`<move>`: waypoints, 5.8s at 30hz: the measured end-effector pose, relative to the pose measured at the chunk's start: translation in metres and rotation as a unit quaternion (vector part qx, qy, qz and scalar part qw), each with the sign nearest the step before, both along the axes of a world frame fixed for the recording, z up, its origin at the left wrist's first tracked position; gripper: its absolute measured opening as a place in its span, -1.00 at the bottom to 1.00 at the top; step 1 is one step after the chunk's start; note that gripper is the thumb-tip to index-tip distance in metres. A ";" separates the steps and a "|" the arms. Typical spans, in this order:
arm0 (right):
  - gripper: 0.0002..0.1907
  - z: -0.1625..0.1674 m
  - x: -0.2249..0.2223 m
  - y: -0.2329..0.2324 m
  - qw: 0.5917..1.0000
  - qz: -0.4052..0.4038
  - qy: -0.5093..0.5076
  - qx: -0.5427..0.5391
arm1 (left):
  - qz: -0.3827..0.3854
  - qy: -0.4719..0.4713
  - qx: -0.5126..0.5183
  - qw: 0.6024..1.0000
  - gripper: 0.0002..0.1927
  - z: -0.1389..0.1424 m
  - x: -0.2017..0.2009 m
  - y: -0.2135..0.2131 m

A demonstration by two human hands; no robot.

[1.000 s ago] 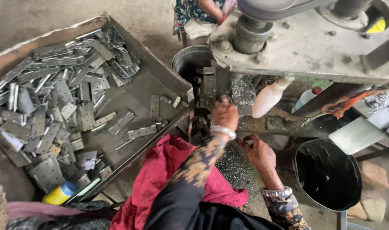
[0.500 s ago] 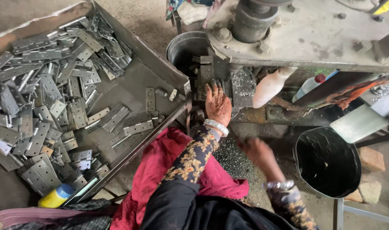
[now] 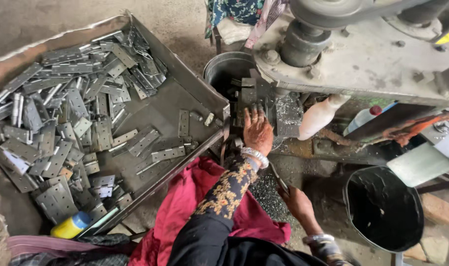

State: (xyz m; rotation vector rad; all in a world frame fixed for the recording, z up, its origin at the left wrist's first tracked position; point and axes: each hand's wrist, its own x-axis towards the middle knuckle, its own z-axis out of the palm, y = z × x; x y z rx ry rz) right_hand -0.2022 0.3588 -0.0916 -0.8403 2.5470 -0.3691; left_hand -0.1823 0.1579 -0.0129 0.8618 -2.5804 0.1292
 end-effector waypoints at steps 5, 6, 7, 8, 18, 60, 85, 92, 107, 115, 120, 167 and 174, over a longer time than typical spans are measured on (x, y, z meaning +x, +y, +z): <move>-0.46 -0.006 -0.006 -0.001 0.999 0.024 0.001 0.025 | -0.022 -0.056 0.035 0.998 -0.59 0.010 0.006 -0.002; -0.46 -0.006 -0.010 -0.001 0.998 0.044 0.020 0.042 | -0.017 -0.082 0.043 0.996 -0.60 0.011 0.004 -0.003; -0.46 -0.004 -0.013 -0.002 0.998 0.045 0.028 0.046 | -0.011 -0.083 0.046 0.995 -0.60 0.012 0.000 -0.006; -0.46 -0.003 -0.015 -0.002 0.998 0.043 0.030 0.045 | -0.008 -0.087 0.052 0.995 -0.60 0.012 -0.003 -0.008; -0.43 0.001 -0.005 -0.003 0.999 0.017 0.003 0.037 | -0.023 -0.097 0.047 0.994 -0.55 0.006 -0.003 -0.010; -0.70 0.091 0.035 -0.040 0.949 0.053 0.149 -0.272 | 0.142 0.378 0.247 0.881 -0.69 0.021 0.198 -0.127; -0.44 0.048 0.004 -0.077 0.822 0.008 -0.368 -0.434 | -0.239 0.376 0.659 0.606 -0.70 -0.025 0.089 -0.020; -0.57 0.048 -0.008 -0.079 0.784 0.019 -0.404 -0.472 | -0.208 0.356 0.741 0.529 -0.66 -0.021 0.071 -0.017; -0.32 0.022 0.006 -0.074 0.704 -0.050 -0.470 -0.530 | -0.153 0.227 0.676 0.684 -0.64 -0.035 0.069 -0.023; -0.30 0.039 0.008 -0.056 0.565 0.044 -0.607 -0.557 | -0.204 0.244 0.735 0.598 -0.61 -0.050 0.094 -0.025; -0.19 0.070 0.018 -0.035 0.658 0.030 -0.480 -0.580 | -0.136 0.257 0.760 0.581 -0.51 -0.053 0.101 -0.017; -0.65 0.082 0.037 0.018 0.679 -0.014 -0.459 -0.573 | -0.130 0.325 0.698 0.625 -0.53 -0.002 0.099 0.074; -0.79 0.077 0.047 0.010 0.821 -0.009 -0.188 -0.540 | -0.269 0.345 0.600 0.670 -0.53 -0.020 0.100 0.074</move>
